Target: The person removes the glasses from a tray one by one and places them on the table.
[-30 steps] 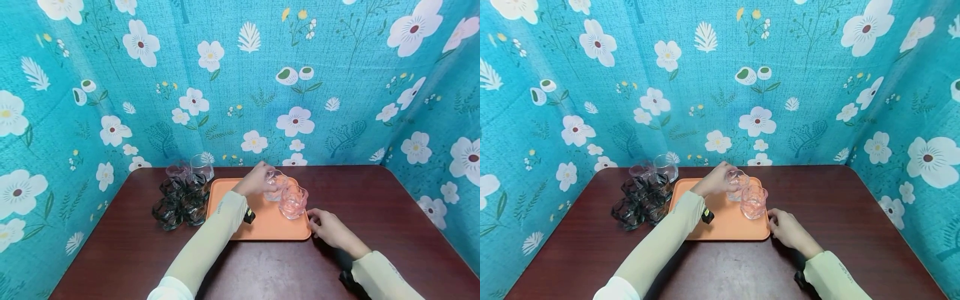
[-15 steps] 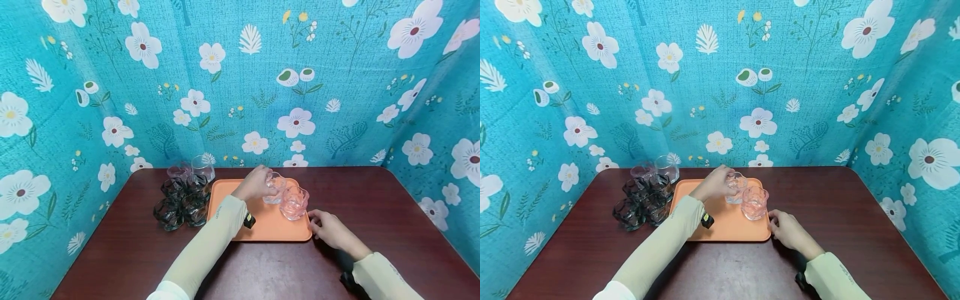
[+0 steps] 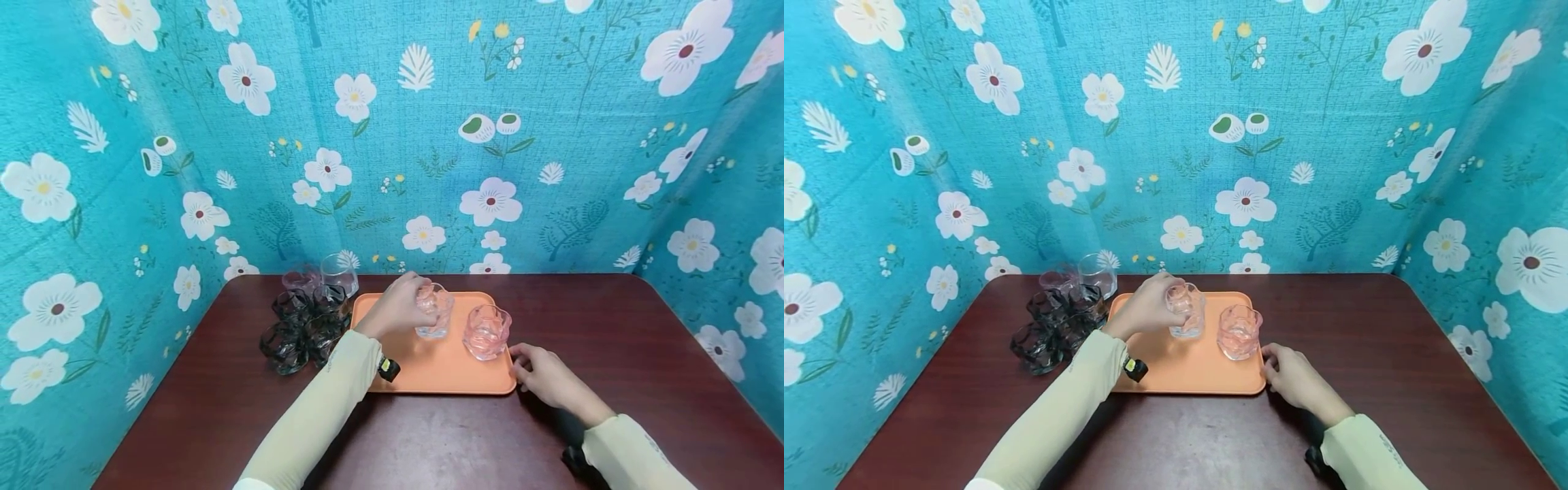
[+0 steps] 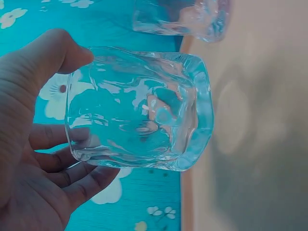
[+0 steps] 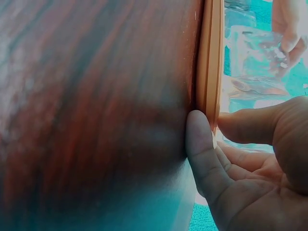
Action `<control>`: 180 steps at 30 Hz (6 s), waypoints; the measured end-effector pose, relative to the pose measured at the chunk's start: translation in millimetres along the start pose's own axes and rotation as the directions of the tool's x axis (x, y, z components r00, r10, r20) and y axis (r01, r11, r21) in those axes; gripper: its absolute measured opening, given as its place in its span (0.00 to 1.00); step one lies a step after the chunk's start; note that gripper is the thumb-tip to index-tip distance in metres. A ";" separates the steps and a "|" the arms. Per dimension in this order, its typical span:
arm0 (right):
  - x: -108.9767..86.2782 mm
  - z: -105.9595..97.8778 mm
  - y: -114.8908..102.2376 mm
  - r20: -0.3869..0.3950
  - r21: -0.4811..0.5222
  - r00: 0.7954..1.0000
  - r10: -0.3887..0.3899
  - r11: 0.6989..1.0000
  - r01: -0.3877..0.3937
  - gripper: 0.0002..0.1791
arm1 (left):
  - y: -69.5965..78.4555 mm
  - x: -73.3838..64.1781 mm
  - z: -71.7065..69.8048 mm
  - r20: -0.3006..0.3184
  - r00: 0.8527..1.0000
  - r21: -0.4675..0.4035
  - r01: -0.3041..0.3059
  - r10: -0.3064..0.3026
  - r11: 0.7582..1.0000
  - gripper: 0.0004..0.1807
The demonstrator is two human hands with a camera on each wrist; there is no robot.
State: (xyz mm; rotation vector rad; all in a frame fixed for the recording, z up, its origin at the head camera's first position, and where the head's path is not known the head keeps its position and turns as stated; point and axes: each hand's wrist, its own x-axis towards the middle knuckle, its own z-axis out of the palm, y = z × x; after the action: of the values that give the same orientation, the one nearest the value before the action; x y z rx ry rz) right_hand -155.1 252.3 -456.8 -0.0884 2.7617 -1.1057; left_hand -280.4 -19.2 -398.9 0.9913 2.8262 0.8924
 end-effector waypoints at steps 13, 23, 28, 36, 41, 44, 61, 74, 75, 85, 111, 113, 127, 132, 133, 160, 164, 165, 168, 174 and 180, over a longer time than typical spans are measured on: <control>0.1 -1.0 0.4 0.006 -0.008 1.000 -0.014 1.000 0.014 0.16 | 8.5 -38.4 -21.8 -0.065 0.989 0.102 -0.127 0.134 0.987 0.37; 0.3 -1.6 2.8 0.003 -0.001 0.999 -0.039 0.999 0.039 0.16 | 9.6 -69.6 -34.4 -0.114 0.984 0.027 -0.131 0.133 0.991 0.36; 1.0 -2.7 2.7 0.002 0.007 0.999 -0.047 0.999 0.047 0.16 | 5.4 -80.2 -39.0 -0.146 0.971 0.067 -0.181 0.189 0.981 0.35; 1.5 -1.5 2.9 0.006 0.008 0.999 -0.035 0.999 0.035 0.16 | -0.6 -106.5 -50.7 -0.125 0.960 0.099 -0.239 0.250 0.966 0.34; 1.3 -1.3 1.9 0.004 0.002 0.999 -0.038 0.999 0.038 0.16 | -4.0 -129.7 -58.5 -0.139 0.961 0.112 -0.223 0.237 0.968 0.34; 1.6 -1.4 1.5 0.003 0.002 0.999 -0.040 0.999 0.040 0.16 | -8.9 -144.7 -62.6 -0.157 0.964 0.134 -0.194 0.214 0.972 0.35; 2.1 -0.5 2.7 0.018 0.005 1.000 -0.017 1.000 0.017 0.16 | -35.0 -222.4 -65.9 -0.234 0.968 0.159 0.129 -0.090 0.979 0.36; 2.1 -1.6 2.6 0.009 -0.013 0.999 -0.031 0.999 0.031 0.17 | -52.5 -231.1 -53.4 -0.273 0.952 0.162 0.186 -0.137 0.969 0.36; 2.2 -1.7 2.6 0.009 -0.012 0.999 -0.031 0.999 0.031 0.17 | -53.1 -230.7 -53.0 -0.274 0.951 0.156 0.190 -0.142 0.969 0.36; 2.6 -1.9 2.5 0.019 -0.011 1.000 -0.010 1.000 0.010 0.17 | -61.2 -228.8 -48.5 -0.305 0.947 0.096 0.132 -0.097 0.987 0.37; 3.0 -2.7 2.6 0.019 0.004 1.000 -0.013 1.000 0.012 0.17 | -69.9 -222.8 -43.9 -0.299 0.951 0.056 0.094 -0.074 0.994 0.35; 2.5 -2.6 2.9 0.015 0.005 1.000 -0.016 1.000 0.016 0.17 | -70.0 -222.7 -43.8 -0.298 0.952 0.056 0.093 -0.072 0.994 0.35; 2.3 -2.1 4.5 0.003 0.017 0.999 -0.053 0.998 0.053 0.16 | -51.3 -213.3 -55.9 -0.378 0.926 0.099 0.034 0.006 0.995 0.33; 2.6 -2.0 5.2 0.002 0.014 0.998 -0.057 0.998 0.057 0.16 | -34.5 -200.2 -57.2 -0.385 0.921 0.095 -0.030 0.065 0.995 0.33; 2.5 -1.9 5.4 0.003 0.016 0.999 -0.055 0.998 0.055 0.16 | -31.3 -197.1 -56.9 -0.381 0.922 0.094 -0.039 0.072 0.995 0.32; 1.3 0.0 3.1 0.007 0.020 1.000 -0.022 1.000 0.022 0.17 | 29.4 -94.2 -6.6 -0.225 0.953 -0.056 -0.219 0.201 0.974 0.30; 0.7 -0.3 4.4 0.003 0.016 1.000 -0.022 1.000 0.021 0.17 | 32.5 -78.4 6.4 -0.178 0.970 -0.105 -0.186 0.165 0.977 0.30; 0.6 -0.3 4.7 0.002 0.014 1.000 -0.023 1.000 0.023 0.17 | 33.1 -74.5 9.6 -0.169 0.973 -0.115 -0.178 0.157 0.977 0.30; 0.4 -0.3 5.4 0.001 0.012 1.000 -0.028 1.000 0.028 0.17 | 34.9 -63.0 18.1 -0.148 0.979 -0.132 -0.157 0.137 0.979 0.31; 0.3 -0.3 6.0 -0.001 0.017 1.000 -0.030 0.999 0.030 0.17 | 39.4 -43.3 30.4 -0.101 0.988 -0.156 -0.135 0.121 0.978 0.35; 0.2 -0.7 6.2 0.000 0.014 1.000 -0.031 0.999 0.031 0.17 | 42.1 -26.8 45.0 -0.052 0.993 -0.112 -0.114 0.108 0.987 0.38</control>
State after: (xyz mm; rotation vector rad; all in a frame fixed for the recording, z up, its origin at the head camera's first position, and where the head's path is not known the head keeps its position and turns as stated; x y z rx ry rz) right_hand -155.4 257.3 -460.6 -0.1294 2.7614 -1.1323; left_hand -226.2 15.1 -419.0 1.1365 2.7424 1.0893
